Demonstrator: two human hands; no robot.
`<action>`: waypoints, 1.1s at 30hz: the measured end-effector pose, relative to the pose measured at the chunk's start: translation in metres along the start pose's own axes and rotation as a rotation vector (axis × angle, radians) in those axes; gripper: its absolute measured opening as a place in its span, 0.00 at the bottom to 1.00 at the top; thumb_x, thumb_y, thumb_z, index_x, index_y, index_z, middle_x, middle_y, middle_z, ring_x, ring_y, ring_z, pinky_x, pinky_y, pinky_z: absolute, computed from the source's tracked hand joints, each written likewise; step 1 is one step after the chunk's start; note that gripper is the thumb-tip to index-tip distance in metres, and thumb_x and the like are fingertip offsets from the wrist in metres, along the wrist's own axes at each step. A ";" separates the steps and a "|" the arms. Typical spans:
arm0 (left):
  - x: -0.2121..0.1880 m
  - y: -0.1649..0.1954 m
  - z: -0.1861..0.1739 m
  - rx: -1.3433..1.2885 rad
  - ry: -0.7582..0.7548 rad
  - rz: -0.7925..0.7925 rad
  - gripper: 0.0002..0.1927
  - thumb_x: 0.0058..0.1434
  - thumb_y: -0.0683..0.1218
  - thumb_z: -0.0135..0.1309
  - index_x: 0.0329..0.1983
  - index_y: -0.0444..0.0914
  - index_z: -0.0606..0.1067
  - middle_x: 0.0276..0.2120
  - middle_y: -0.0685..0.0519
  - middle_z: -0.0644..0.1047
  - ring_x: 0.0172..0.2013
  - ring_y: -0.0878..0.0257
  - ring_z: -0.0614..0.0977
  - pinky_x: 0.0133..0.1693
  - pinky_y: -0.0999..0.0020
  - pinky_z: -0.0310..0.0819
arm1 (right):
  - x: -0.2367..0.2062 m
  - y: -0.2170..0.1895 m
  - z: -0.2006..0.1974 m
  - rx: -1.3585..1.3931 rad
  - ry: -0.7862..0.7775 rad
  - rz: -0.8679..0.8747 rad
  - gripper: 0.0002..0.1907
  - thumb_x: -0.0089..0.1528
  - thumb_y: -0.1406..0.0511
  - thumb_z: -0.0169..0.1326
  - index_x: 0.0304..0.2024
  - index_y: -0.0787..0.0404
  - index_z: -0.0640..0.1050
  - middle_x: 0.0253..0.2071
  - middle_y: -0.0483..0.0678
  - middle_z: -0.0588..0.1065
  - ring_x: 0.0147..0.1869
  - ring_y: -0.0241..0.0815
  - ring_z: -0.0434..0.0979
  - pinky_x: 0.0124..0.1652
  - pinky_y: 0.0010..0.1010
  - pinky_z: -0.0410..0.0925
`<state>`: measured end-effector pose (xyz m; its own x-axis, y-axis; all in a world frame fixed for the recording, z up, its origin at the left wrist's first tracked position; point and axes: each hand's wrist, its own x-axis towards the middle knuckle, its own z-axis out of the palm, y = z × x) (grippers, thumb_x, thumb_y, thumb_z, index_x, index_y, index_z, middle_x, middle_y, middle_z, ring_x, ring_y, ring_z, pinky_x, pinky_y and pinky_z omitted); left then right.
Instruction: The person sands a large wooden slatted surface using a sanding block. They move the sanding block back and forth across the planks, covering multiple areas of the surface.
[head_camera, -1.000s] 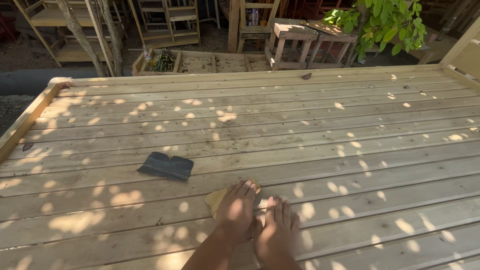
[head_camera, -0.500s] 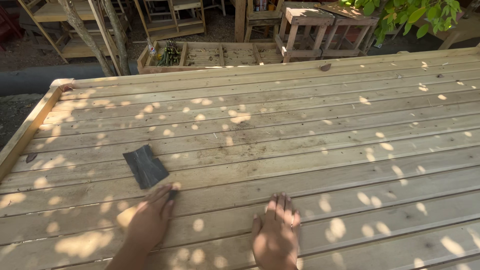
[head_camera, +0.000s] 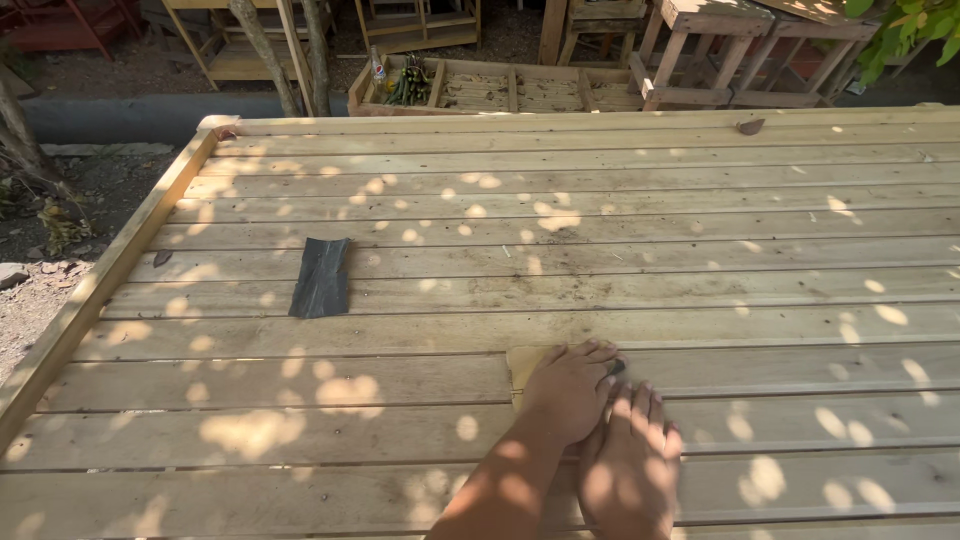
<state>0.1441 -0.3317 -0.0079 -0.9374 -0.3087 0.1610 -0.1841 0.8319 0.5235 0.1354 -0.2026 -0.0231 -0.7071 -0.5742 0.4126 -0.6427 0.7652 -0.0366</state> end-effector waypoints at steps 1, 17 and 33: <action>-0.019 -0.014 -0.015 0.047 -0.044 -0.043 0.22 0.73 0.53 0.36 0.67 0.49 0.70 0.71 0.63 0.65 0.72 0.66 0.58 0.72 0.57 0.41 | 0.000 0.000 0.000 0.028 0.025 -0.002 0.32 0.64 0.56 0.41 0.67 0.66 0.64 0.69 0.59 0.65 0.75 0.54 0.60 0.67 0.50 0.53; -0.032 -0.036 -0.020 0.052 0.086 -0.062 0.21 0.72 0.51 0.40 0.64 0.46 0.73 0.65 0.58 0.72 0.70 0.63 0.63 0.71 0.52 0.46 | 0.002 -0.001 -0.012 0.060 0.037 0.002 0.32 0.62 0.58 0.43 0.65 0.69 0.66 0.68 0.61 0.66 0.74 0.55 0.61 0.67 0.48 0.53; -0.153 -0.175 -0.140 0.214 -0.046 -0.506 0.22 0.72 0.55 0.36 0.65 0.60 0.73 0.60 0.66 0.79 0.77 0.67 0.56 0.77 0.49 0.29 | 0.003 -0.008 -0.015 0.054 0.033 0.029 0.32 0.63 0.57 0.42 0.66 0.70 0.65 0.68 0.62 0.66 0.73 0.57 0.62 0.66 0.48 0.52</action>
<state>0.3608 -0.4949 -0.0071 -0.7271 -0.6782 -0.1062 -0.6669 0.6611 0.3438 0.1426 -0.2059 -0.0078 -0.7164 -0.5411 0.4405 -0.6375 0.7642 -0.0981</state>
